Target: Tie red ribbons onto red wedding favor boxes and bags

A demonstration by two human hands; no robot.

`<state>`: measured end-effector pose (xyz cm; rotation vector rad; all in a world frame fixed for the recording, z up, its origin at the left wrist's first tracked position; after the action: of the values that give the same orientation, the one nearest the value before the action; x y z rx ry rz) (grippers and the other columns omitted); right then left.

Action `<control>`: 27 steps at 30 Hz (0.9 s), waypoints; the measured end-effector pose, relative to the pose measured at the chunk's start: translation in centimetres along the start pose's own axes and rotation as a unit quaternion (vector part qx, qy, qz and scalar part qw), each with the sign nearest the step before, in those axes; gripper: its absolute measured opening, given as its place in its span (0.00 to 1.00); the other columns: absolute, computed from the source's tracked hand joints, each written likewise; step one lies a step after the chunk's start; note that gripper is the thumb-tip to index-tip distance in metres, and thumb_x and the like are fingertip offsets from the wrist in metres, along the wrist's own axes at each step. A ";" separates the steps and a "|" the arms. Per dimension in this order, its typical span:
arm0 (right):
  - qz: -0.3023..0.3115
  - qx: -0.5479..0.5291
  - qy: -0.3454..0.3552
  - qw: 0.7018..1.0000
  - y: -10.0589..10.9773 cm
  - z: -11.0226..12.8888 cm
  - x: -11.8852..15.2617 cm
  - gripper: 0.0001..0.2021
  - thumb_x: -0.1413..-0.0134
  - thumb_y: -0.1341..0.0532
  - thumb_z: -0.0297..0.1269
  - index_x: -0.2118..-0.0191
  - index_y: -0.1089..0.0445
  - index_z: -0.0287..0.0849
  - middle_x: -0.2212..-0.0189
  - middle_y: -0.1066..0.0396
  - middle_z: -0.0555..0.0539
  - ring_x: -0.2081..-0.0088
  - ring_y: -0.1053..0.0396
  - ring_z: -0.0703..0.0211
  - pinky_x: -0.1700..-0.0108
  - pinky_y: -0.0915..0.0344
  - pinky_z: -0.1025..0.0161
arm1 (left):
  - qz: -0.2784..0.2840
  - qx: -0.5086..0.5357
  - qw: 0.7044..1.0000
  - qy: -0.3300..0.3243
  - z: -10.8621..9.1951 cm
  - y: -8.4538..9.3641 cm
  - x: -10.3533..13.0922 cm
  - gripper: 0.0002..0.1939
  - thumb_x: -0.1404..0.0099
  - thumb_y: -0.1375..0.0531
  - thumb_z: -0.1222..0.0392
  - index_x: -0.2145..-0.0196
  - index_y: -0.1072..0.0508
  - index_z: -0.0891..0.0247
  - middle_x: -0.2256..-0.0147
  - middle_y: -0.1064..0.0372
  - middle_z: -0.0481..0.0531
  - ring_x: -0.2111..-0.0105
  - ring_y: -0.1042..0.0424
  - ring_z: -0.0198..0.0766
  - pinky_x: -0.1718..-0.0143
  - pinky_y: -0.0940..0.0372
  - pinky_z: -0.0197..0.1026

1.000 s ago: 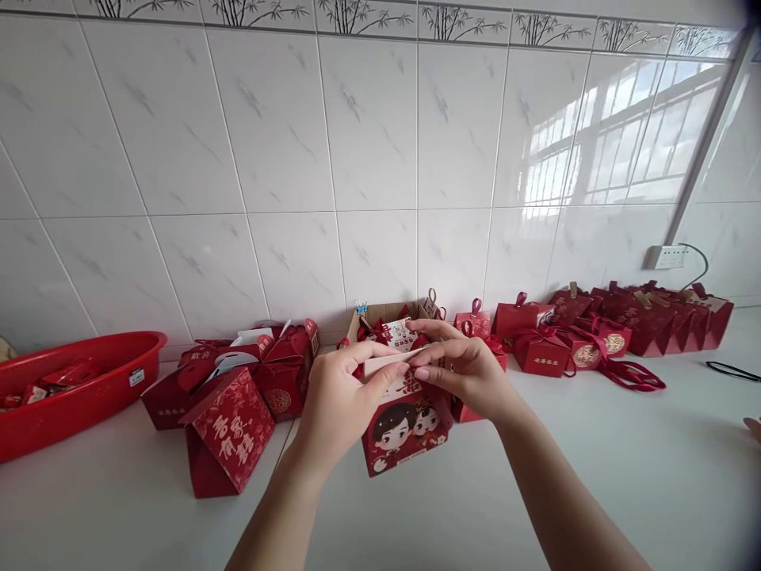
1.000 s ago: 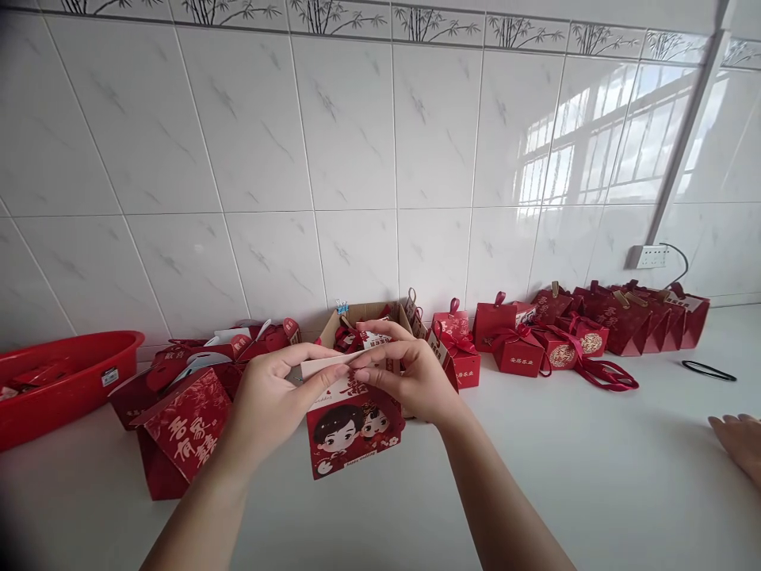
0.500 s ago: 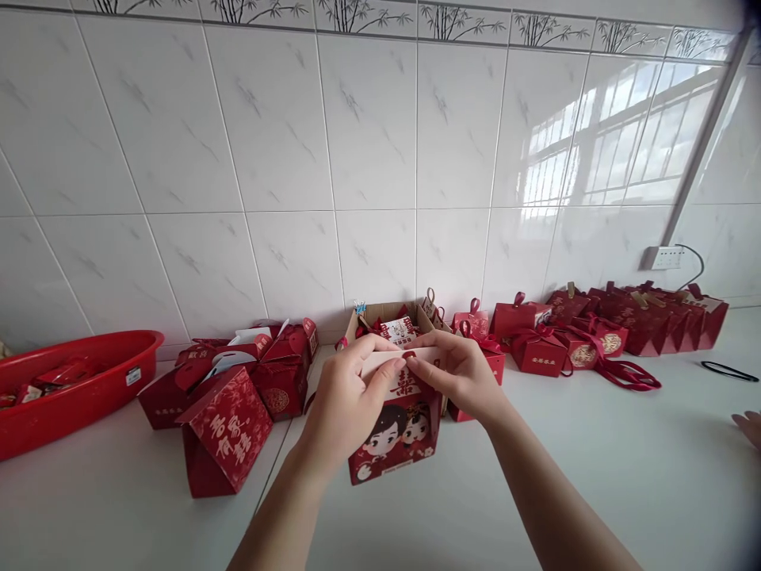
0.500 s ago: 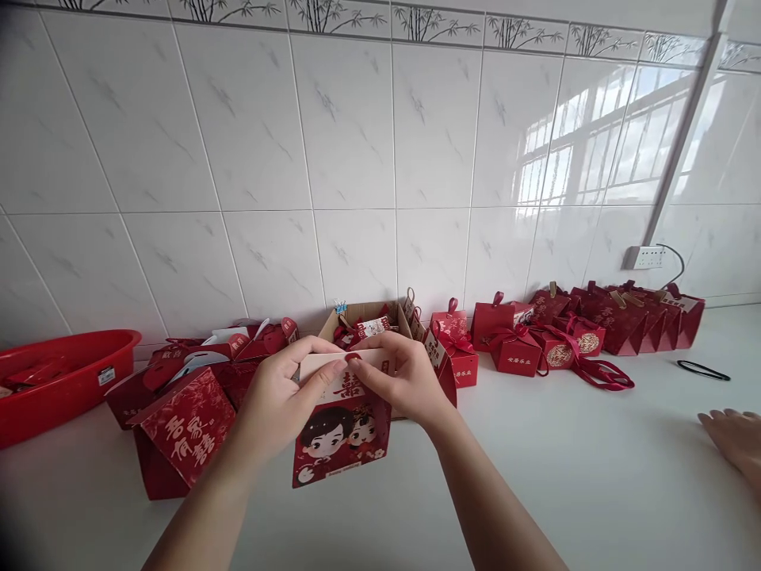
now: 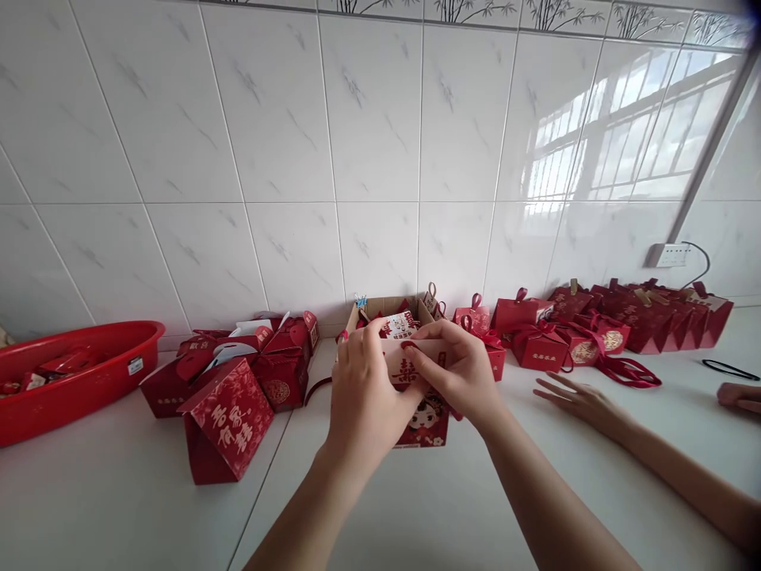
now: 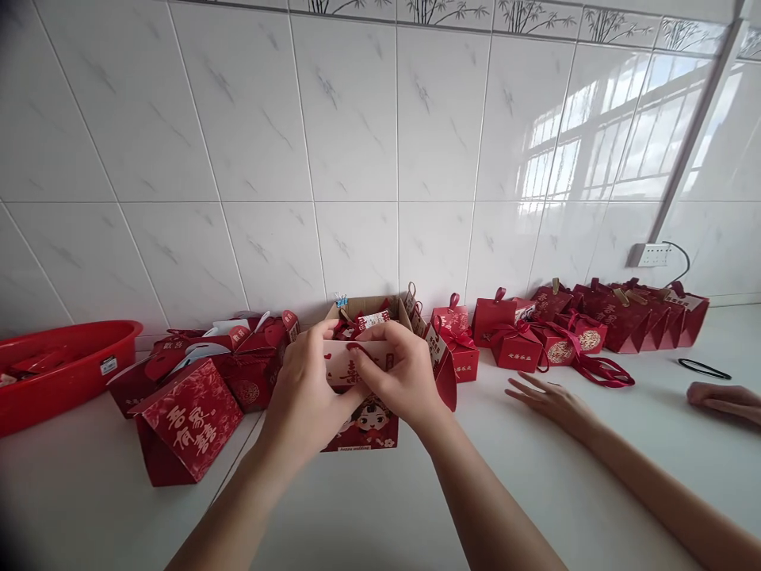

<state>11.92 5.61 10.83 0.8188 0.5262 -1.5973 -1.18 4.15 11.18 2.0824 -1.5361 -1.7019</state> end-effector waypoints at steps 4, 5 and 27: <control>-0.012 0.030 0.014 0.999 -0.3 -0.2 0.0 0.03 0.54 0.37 0.29 0.70 0.30 0.41 0.72 0.29 0.50 0.72 0.33 0.63 0.72 0.37 0.67 | 0.038 -0.026 0.999 0.018 0.5 0.0 -0.3 0.30 0.45 0.39 0.61 0.46 0.42 0.66 0.51 0.35 0.63 0.49 0.35 0.55 0.49 0.37 0.57; -0.013 0.036 0.019 0.999 -0.3 -0.2 -0.1 0.03 0.54 0.37 0.29 0.70 0.30 0.41 0.72 0.29 0.50 0.71 0.33 0.62 0.72 0.36 0.67 | 0.055 -0.027 0.998 0.023 0.6 0.0 -0.3 0.30 0.45 0.39 0.61 0.46 0.42 0.65 0.51 0.35 0.63 0.50 0.34 0.54 0.51 0.35 0.57; -0.044 0.007 -0.018 0.999 1.5 -0.5 -0.4 0.05 0.52 0.36 0.36 0.67 0.31 0.42 0.71 0.28 0.48 0.72 0.32 0.61 0.73 0.35 0.65 | 0.117 -0.023 0.992 0.030 1.8 2.1 -1.2 0.11 0.37 0.42 0.52 0.59 0.30 0.59 0.65 0.24 0.55 0.67 0.23 0.49 0.74 0.34 0.41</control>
<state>13.51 6.00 10.98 0.7863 0.5318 -1.6950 -3.76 4.87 12.51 1.8282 -1.6324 -1.5639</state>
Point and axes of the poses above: each hand's wrist, its own x-axis away from the middle knuckle, its own y-axis out of the back of the hand, z = x × y, the point moved 3 cm from there along -x, towards the middle knuckle
